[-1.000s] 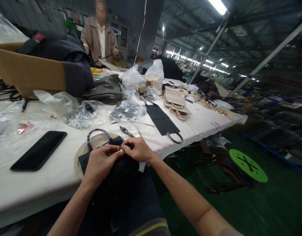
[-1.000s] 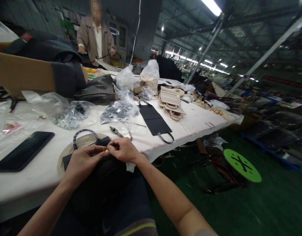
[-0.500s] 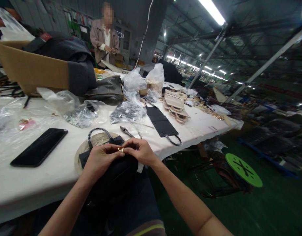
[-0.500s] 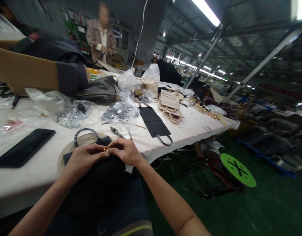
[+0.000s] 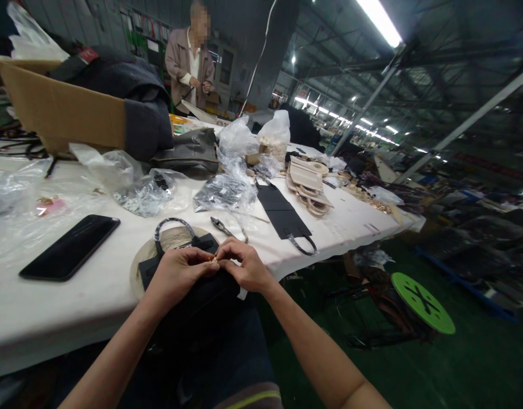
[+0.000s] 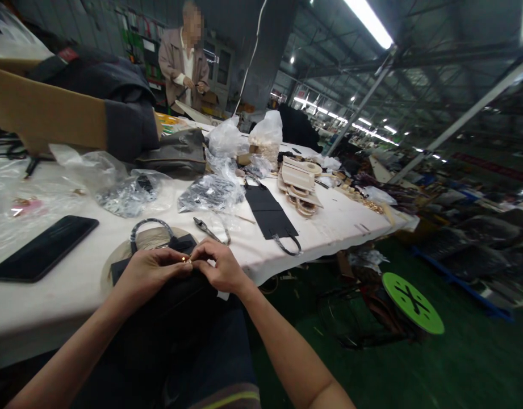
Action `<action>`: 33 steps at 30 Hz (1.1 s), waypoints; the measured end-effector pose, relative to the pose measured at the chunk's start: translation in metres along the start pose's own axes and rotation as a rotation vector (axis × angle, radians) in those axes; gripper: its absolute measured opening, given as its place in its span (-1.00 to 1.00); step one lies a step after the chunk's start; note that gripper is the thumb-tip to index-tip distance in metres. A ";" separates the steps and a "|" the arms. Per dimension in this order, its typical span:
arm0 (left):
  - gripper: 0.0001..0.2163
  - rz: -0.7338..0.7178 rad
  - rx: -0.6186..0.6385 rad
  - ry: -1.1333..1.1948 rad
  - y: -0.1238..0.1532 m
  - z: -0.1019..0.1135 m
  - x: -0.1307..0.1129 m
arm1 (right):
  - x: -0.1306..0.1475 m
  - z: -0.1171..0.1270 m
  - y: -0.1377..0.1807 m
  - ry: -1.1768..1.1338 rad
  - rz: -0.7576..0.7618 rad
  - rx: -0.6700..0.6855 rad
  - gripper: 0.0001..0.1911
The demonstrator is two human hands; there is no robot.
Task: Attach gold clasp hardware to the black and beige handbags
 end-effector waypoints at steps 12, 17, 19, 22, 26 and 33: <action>-0.64 -0.032 -0.021 0.047 -0.001 0.001 0.004 | -0.006 -0.006 0.000 -0.093 -0.108 -0.071 -0.75; -0.63 -0.051 -0.018 0.073 -0.002 0.001 0.008 | 0.000 -0.003 0.000 -0.010 -0.081 -0.094 -0.79; -0.63 -0.050 -0.009 0.106 -0.002 0.000 0.010 | 0.000 -0.004 0.001 -0.027 -0.085 -0.099 -0.79; -0.62 -0.036 -0.011 0.119 -0.002 0.001 0.011 | -0.001 -0.005 0.001 -0.031 -0.073 -0.090 -0.80; -0.62 -0.001 -0.025 0.103 -0.003 0.000 0.010 | -0.003 -0.007 -0.001 0.002 -0.061 -0.093 -0.81; -0.65 -0.010 -0.064 0.049 -0.004 -0.002 0.008 | -0.008 -0.010 0.000 0.021 -0.054 -0.145 -0.84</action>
Point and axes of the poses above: each hand's wrist, its own y-axis away from the middle knuckle, its own z-axis out of the back of the hand, x = y × z, the point moved 2 cm from there along -y, towards the middle knuckle, and after that the axes turned 9 degrees about y, right-handed, at the moved point
